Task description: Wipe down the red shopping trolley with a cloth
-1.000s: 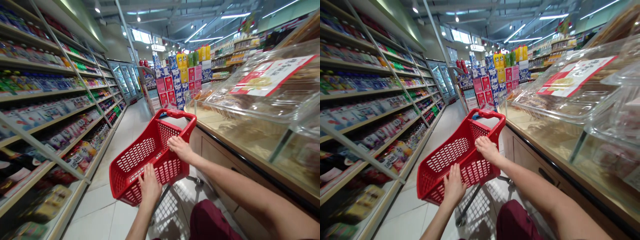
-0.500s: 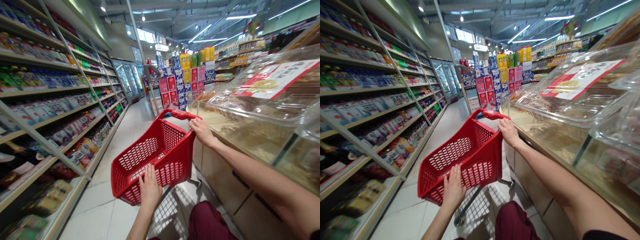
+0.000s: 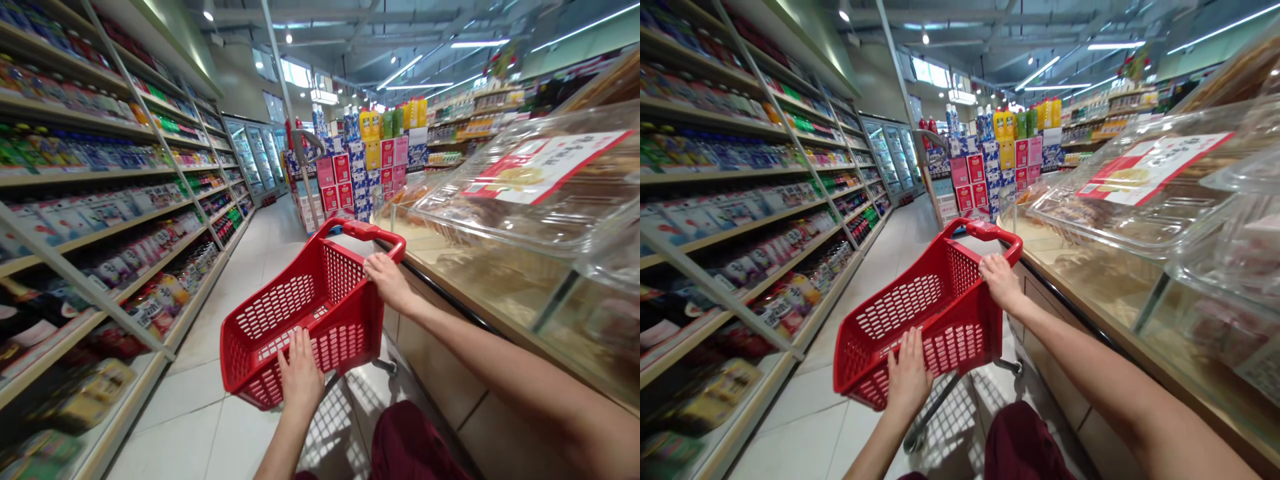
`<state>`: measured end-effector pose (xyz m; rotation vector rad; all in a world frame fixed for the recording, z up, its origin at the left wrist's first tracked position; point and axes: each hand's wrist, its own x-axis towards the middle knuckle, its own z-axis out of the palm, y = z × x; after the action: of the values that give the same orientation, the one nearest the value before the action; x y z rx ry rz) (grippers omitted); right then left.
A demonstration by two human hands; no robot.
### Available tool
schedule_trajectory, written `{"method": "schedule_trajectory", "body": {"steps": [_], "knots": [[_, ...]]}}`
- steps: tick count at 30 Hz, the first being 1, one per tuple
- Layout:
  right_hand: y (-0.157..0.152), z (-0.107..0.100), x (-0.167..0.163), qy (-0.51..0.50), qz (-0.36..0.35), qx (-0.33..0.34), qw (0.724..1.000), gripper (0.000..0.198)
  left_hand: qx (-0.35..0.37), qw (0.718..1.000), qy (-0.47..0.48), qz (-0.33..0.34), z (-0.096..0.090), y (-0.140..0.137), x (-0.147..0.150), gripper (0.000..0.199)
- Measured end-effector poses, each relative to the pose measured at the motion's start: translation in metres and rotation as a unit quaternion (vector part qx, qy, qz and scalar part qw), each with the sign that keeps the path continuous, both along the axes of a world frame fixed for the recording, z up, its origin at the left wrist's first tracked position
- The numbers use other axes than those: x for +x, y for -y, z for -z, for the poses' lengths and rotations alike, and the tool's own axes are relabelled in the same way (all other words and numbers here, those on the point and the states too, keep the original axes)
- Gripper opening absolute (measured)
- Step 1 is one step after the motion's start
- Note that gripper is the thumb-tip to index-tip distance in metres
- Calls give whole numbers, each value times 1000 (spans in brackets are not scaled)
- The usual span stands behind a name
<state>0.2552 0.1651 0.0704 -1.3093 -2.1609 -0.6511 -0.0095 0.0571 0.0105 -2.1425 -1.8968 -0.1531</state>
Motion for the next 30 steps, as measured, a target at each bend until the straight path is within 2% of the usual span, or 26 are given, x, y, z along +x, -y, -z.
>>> {"method": "schedule_trajectory", "body": {"steps": [2,3,4,7,8,10,13,15,18,19,24,25,29,30], "knots": [[4,4,-7,42,-65,-23,997,32,-2,1000,4,3,0,0,0,70],[5,4,-7,51,-73,-30,996,32,-4,1000,6,5,0,0,0,70],[4,3,-7,43,-54,-31,997,33,-5,1000,7,6,0,0,0,71],[2,0,-5,-29,70,-6,997,34,-6,1000,13,3,0,0,4,71],[3,2,-9,-40,86,2,996,34,-5,1000,15,1,0,0,5,70],[9,10,-22,-16,45,5,999,34,-5,1000,20,0,1,0,6,69],[19,23,-40,50,-65,-16,996,36,-10,1000,27,12,1,1,0,69],[20,23,-41,42,-55,-29,997,38,-14,999,35,1,1,2,-6,69],[17,20,-41,-18,30,-30,999,38,-11,999,44,-24,3,6,-14,69],[17,21,-45,-25,36,-28,999,37,-11,998,46,-28,3,7,-14,69],[25,35,-71,38,-85,-38,995,36,-25,998,42,-26,3,7,-20,69],[25,34,-70,40,-83,-44,995,36,-24,998,44,-32,3,8,-22,68],[19,27,-64,-29,26,-55,998,39,-19,996,55,-72,3,9,-32,69],[19,29,-68,-42,33,-57,997,39,-23,995,55,-74,3,9,-32,70]]}}
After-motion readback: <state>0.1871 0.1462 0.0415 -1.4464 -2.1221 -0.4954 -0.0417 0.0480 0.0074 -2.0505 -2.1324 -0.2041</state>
